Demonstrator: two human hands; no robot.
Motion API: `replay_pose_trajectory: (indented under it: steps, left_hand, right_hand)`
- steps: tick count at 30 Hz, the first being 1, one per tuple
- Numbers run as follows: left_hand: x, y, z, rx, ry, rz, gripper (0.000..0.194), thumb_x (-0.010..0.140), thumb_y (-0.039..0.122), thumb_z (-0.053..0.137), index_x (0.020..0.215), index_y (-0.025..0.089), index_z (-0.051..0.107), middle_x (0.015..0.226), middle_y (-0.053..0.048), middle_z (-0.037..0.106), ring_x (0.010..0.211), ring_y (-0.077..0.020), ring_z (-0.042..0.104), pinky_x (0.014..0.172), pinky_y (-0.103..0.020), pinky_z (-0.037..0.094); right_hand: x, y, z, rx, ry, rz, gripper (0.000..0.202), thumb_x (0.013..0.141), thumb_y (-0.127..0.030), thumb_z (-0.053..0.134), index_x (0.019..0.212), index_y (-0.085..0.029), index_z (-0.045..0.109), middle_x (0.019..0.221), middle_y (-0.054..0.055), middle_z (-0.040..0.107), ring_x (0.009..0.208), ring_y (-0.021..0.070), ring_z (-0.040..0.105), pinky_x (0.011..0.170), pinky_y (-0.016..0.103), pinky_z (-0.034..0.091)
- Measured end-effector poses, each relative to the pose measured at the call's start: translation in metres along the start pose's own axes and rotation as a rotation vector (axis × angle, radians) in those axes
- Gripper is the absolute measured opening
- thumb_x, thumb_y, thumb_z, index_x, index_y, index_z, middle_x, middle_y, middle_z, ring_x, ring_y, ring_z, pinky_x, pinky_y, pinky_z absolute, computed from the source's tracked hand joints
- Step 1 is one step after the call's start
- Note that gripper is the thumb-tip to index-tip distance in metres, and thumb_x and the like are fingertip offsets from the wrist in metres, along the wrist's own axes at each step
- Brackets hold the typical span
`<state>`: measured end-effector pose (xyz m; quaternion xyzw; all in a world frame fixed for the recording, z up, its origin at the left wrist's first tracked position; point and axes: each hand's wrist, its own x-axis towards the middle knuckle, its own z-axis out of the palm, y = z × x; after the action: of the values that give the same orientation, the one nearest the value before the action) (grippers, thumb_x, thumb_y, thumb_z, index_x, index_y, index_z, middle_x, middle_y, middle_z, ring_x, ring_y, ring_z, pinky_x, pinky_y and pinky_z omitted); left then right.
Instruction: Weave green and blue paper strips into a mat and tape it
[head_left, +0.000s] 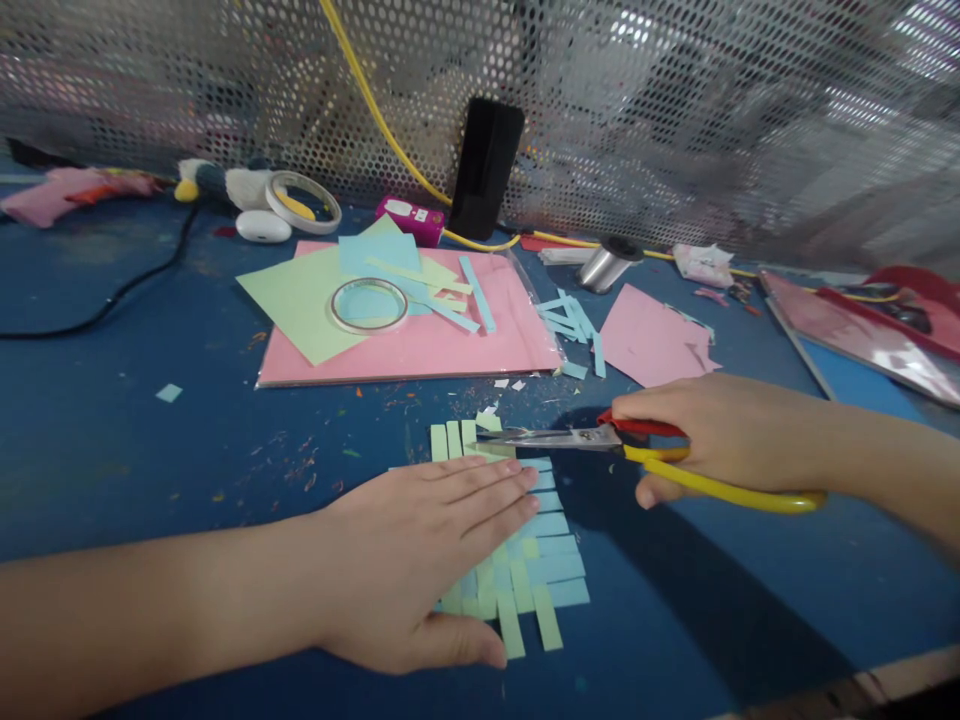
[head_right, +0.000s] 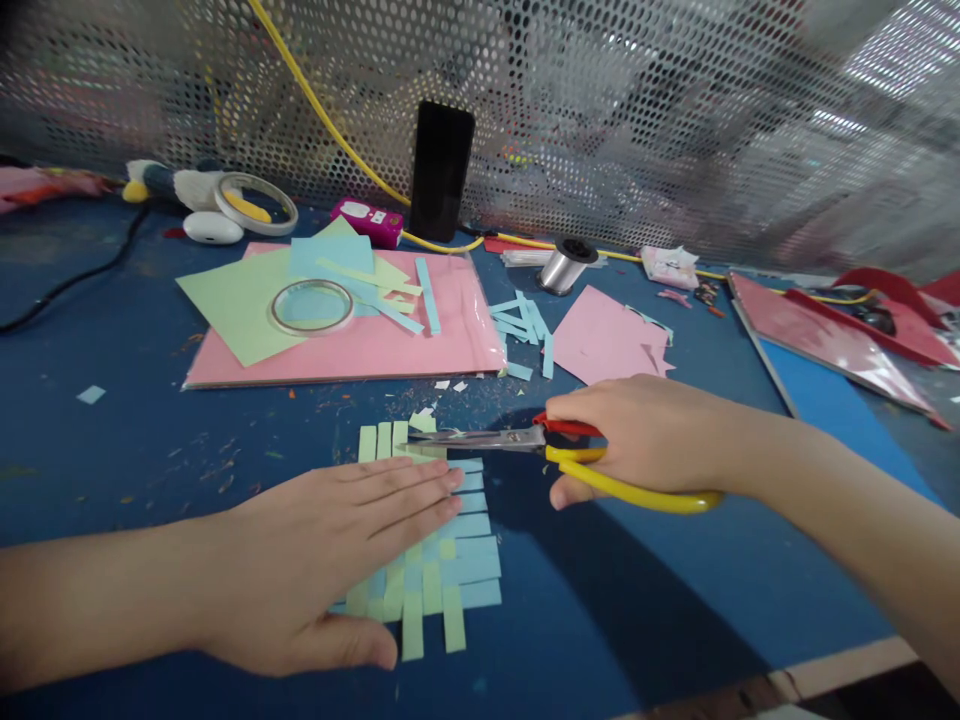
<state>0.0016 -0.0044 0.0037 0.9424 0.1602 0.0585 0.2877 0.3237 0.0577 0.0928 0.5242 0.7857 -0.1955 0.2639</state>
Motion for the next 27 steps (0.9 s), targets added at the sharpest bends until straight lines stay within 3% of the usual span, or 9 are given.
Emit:
replay_pose_trajectory:
  steps: [6, 16, 27]
  left_hand:
    - [0.001, 0.000, -0.001, -0.034, -0.009, -0.006, 0.085, 0.105, 0.070, 0.034, 0.166, 0.011, 0.026, 0.174, -0.012, 0.015, 0.163, -0.0255, 0.015, 0.134, -0.038, 0.009]
    - [0.001, 0.001, -0.001, -0.001, 0.014, 0.021, 0.085, 0.105, 0.068, 0.036, 0.165, 0.007, 0.028, 0.173, -0.016, 0.018, 0.163, -0.0261, 0.014, 0.135, -0.038, 0.008]
    - [0.002, 0.000, -0.001, 0.013, -0.030, -0.004, 0.087, 0.105, 0.069, 0.033, 0.166, 0.008, 0.024, 0.174, -0.013, 0.012, 0.163, -0.0250, 0.011, 0.134, -0.037, 0.005]
  right_hand:
    - [0.003, -0.003, -0.003, -0.013, -0.029, -0.009, 0.052, 0.071, -0.075, 0.074, 0.077, -0.026, 0.057, 0.086, 0.004, 0.073, 0.078, 0.0297, 0.066, 0.061, 0.035, 0.038]
    - [0.011, -0.013, -0.009, 0.004, 0.012, -0.055, 0.045, 0.070, -0.064, 0.080, 0.074, -0.025, 0.057, 0.082, 0.004, 0.072, 0.075, 0.0275, 0.065, 0.061, 0.033, 0.038]
    - [0.016, -0.005, 0.006, -0.078, 0.115, -0.117, 0.054, 0.067, -0.071, 0.080, 0.073, -0.024, 0.055, 0.078, 0.005, 0.072, 0.073, 0.0303, 0.066, 0.059, 0.033, 0.034]
